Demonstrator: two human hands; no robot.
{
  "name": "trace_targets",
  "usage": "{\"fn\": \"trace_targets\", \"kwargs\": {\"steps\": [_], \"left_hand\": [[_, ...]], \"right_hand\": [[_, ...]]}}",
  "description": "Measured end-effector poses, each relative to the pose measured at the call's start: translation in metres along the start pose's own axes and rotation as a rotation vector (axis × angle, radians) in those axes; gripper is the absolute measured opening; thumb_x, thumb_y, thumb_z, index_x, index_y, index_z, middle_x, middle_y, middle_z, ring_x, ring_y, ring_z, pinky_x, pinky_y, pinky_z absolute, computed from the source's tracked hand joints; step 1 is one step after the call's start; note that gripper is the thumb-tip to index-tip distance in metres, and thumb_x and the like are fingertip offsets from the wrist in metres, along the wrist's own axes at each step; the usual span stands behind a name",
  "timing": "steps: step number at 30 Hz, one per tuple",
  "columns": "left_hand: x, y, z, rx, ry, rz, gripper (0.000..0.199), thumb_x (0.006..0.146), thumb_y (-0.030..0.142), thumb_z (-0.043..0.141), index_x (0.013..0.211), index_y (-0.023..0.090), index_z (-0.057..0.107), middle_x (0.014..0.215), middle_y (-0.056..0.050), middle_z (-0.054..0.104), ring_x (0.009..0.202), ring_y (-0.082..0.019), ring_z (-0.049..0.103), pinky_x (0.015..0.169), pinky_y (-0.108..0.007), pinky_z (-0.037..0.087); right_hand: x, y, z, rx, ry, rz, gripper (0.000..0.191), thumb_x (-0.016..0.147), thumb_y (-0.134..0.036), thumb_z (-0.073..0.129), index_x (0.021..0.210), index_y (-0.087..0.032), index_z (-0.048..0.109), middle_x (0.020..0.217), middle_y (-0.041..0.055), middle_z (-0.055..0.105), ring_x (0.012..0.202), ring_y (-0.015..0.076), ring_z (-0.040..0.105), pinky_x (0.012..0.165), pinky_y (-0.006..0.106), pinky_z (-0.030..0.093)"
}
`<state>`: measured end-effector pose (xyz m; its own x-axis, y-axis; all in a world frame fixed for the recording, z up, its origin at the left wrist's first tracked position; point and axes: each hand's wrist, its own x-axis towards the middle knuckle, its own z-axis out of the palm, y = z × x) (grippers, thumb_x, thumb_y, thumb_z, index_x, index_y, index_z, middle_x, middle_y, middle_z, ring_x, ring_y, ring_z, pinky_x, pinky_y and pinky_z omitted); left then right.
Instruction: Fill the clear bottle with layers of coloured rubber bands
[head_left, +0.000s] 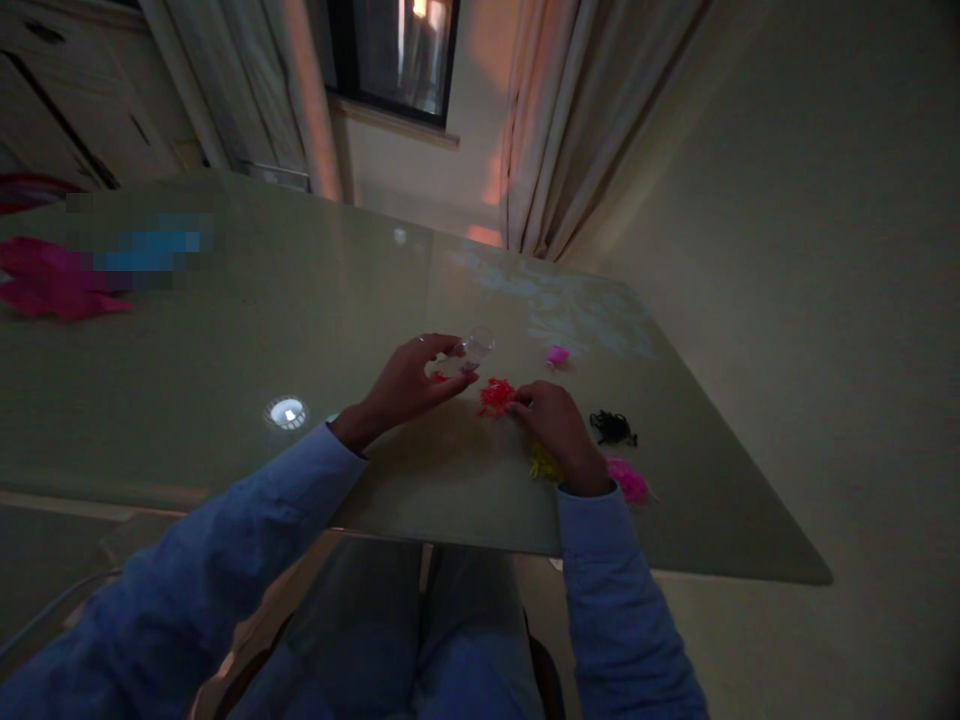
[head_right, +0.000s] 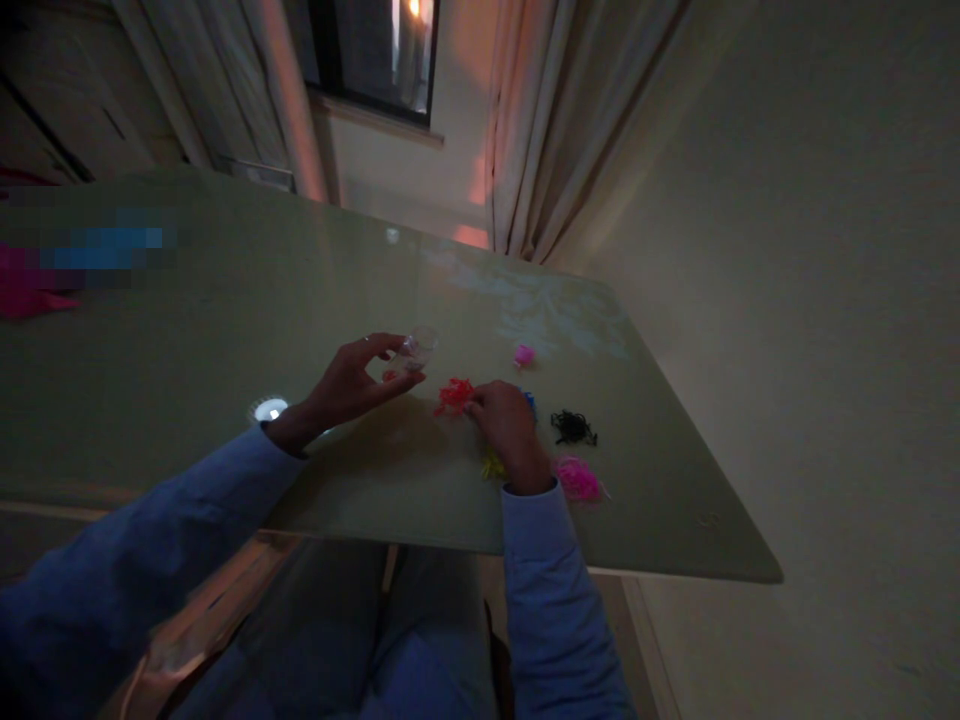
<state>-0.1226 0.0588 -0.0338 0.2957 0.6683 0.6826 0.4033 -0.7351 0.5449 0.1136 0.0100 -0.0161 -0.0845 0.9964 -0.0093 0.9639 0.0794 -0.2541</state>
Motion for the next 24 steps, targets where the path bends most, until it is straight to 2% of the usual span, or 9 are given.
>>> {"fn": "trace_targets", "kwargs": {"steps": [14, 20, 24], "left_hand": [[0.000, 0.001, -0.001, -0.010, 0.001, -0.010, 0.036, 0.083, 0.047, 0.075, 0.103, 0.018, 0.068, 0.099, -0.009, 0.076, 0.090, -0.022, 0.072, 0.080, -0.034, 0.057], [0.001, 0.002, -0.001, -0.015, 0.005, -0.008, 0.036, 0.084, 0.048, 0.075, 0.103, 0.018, 0.068, 0.099, -0.009, 0.076, 0.090, -0.022, 0.072, 0.079, -0.034, 0.057], [0.000, 0.001, 0.000, 0.002, 0.009, 0.007, 0.036, 0.084, 0.048, 0.074, 0.103, 0.018, 0.067, 0.098, -0.009, 0.076, 0.089, -0.022, 0.072, 0.078, -0.033, 0.057]], "right_hand": [[0.001, -0.003, 0.001, -0.045, 0.017, -0.046, 0.019, 0.090, -0.022, 0.062, 0.082, -0.016, 0.077, 0.091, 0.0120, 0.077, 0.084, 0.0207, 0.067, 0.075, 0.028, 0.043], [0.001, 0.005, -0.002, 0.095, 0.053, -0.054, 0.014, 0.086, -0.020, 0.064, 0.081, -0.016, 0.076, 0.089, 0.0094, 0.076, 0.081, 0.0182, 0.065, 0.076, 0.027, 0.044], [0.002, 0.014, 0.000, 0.215, 0.129, -0.038, 0.011, 0.084, -0.021, 0.067, 0.081, -0.016, 0.076, 0.083, 0.0064, 0.076, 0.075, 0.0159, 0.063, 0.072, 0.027, 0.043]]}}
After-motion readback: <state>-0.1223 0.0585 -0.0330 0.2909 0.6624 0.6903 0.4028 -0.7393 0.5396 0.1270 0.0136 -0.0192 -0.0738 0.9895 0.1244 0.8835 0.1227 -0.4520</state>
